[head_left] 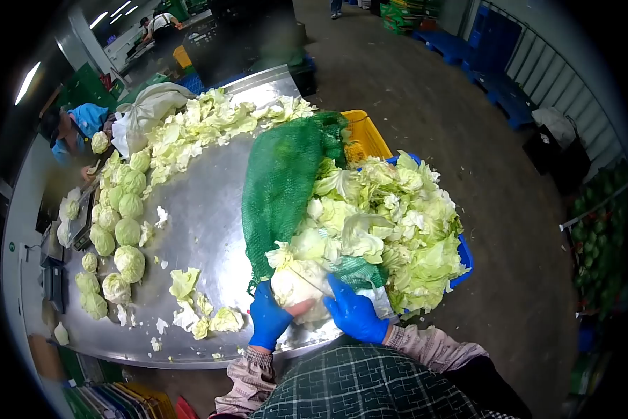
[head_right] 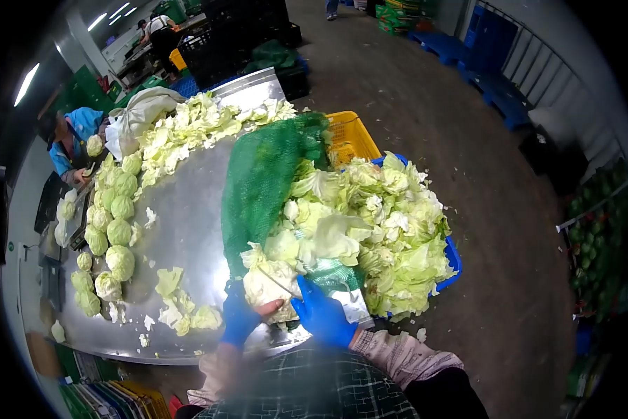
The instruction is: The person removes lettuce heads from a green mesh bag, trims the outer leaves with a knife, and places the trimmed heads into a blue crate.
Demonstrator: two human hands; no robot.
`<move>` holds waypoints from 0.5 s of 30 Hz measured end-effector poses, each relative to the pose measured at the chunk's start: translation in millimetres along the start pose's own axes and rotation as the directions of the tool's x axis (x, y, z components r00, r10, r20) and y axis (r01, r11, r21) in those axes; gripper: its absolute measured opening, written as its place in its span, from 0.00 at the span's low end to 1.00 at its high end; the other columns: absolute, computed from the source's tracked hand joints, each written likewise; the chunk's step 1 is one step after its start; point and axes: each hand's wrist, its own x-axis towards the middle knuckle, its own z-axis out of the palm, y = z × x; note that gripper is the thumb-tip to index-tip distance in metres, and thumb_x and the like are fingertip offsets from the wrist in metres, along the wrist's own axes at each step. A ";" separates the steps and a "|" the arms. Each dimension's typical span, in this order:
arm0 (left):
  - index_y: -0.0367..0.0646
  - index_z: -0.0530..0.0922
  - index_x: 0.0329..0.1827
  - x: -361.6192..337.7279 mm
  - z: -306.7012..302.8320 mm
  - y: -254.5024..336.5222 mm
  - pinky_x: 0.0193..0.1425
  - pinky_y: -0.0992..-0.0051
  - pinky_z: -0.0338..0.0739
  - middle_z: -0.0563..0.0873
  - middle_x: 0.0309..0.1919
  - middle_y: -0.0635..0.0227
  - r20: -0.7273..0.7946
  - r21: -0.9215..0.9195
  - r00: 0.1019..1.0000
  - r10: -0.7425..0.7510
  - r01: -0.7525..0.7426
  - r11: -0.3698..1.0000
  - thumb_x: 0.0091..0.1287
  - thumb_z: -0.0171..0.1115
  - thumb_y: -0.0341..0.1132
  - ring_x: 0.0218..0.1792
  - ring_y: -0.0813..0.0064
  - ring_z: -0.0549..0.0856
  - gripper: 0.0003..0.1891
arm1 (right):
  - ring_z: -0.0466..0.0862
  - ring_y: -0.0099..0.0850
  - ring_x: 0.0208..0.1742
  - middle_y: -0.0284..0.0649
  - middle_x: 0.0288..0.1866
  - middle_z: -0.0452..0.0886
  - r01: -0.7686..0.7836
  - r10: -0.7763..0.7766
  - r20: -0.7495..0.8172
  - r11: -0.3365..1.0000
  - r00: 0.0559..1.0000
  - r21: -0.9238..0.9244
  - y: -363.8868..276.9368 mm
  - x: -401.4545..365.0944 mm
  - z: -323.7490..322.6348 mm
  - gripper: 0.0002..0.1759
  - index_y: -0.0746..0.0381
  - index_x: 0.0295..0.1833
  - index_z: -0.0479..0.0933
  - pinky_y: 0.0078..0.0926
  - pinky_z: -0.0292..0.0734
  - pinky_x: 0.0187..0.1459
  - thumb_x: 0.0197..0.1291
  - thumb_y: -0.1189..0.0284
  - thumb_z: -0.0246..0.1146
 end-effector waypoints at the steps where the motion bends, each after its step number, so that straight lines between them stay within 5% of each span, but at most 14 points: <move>1: 0.34 0.72 0.61 4.5 8.1 -15.1 0.52 0.62 0.80 0.82 0.49 0.52 -0.039 0.064 0.994 0.101 -0.098 0.993 0.40 0.84 0.55 0.49 0.57 0.85 0.49 | 0.86 0.49 0.38 0.58 0.52 0.81 -0.040 0.041 0.046 0.999 0.998 -0.033 -0.7 1.2 -1.8 0.30 0.66 0.71 0.66 0.39 0.81 0.35 0.70 0.60 0.57; 4: 0.33 0.70 0.64 5.7 23.1 -24.0 0.52 0.60 0.80 0.80 0.51 0.50 -0.147 0.158 0.939 0.311 -0.288 0.944 0.41 0.83 0.57 0.49 0.53 0.83 0.51 | 0.85 0.48 0.34 0.57 0.43 0.82 -0.137 0.154 0.149 0.983 0.977 -0.118 -1.0 11.1 -6.5 0.27 0.67 0.66 0.70 0.40 0.80 0.30 0.70 0.59 0.58; 7: 0.34 0.68 0.66 1.8 34.7 -16.7 0.53 0.60 0.80 0.78 0.54 0.48 -0.175 0.200 0.966 0.191 -0.155 0.967 0.41 0.82 0.57 0.51 0.50 0.82 0.53 | 0.85 0.48 0.33 0.53 0.25 0.80 -0.152 0.161 0.090 0.984 0.983 -0.097 4.7 26.5 -6.1 0.19 0.63 0.51 0.78 0.42 0.78 0.29 0.70 0.58 0.58; 10: 0.35 0.68 0.67 -2.0 35.8 -22.1 0.52 0.60 0.80 0.78 0.53 0.47 -0.202 0.221 0.932 0.299 -0.254 0.941 0.41 0.82 0.59 0.51 0.50 0.82 0.54 | 0.84 0.49 0.32 0.53 0.28 0.81 -0.088 0.088 0.012 0.996 0.996 0.005 70.2 35.1 14.2 0.17 0.61 0.47 0.80 0.41 0.77 0.30 0.70 0.59 0.57; 11: 0.35 0.67 0.68 -9.1 29.9 -11.5 0.55 0.61 0.80 0.79 0.54 0.49 -0.179 0.321 0.957 0.228 -0.162 0.933 0.42 0.83 0.53 0.54 0.54 0.82 0.52 | 0.84 0.50 0.32 0.51 0.29 0.82 -0.079 0.079 -0.020 0.997 0.997 0.011 81.9 37.1 19.6 0.16 0.61 0.45 0.80 0.41 0.77 0.32 0.70 0.59 0.59; 14: 0.34 0.67 0.67 -7.5 6.0 -41.2 0.59 0.63 0.79 0.80 0.56 0.52 -0.061 -0.248 0.977 0.206 -0.215 0.945 0.45 0.84 0.42 0.56 0.59 0.82 0.48 | 0.84 0.49 0.32 0.52 0.29 0.82 -0.378 0.343 0.208 0.912 0.916 0.159 33.8 51.8 -19.9 0.17 0.61 0.45 0.80 0.40 0.77 0.32 0.66 0.57 0.62; 15: 0.33 0.67 0.67 -11.7 -7.3 -37.0 0.61 0.65 0.78 0.80 0.57 0.54 0.017 -0.389 0.993 0.118 -0.102 0.916 0.46 0.83 0.34 0.56 0.64 0.82 0.45 | 0.84 0.47 0.29 0.50 0.27 0.81 -0.301 0.288 0.100 0.943 0.952 0.140 26.6 43.8 -10.7 0.18 0.60 0.43 0.80 0.39 0.77 0.30 0.63 0.54 0.66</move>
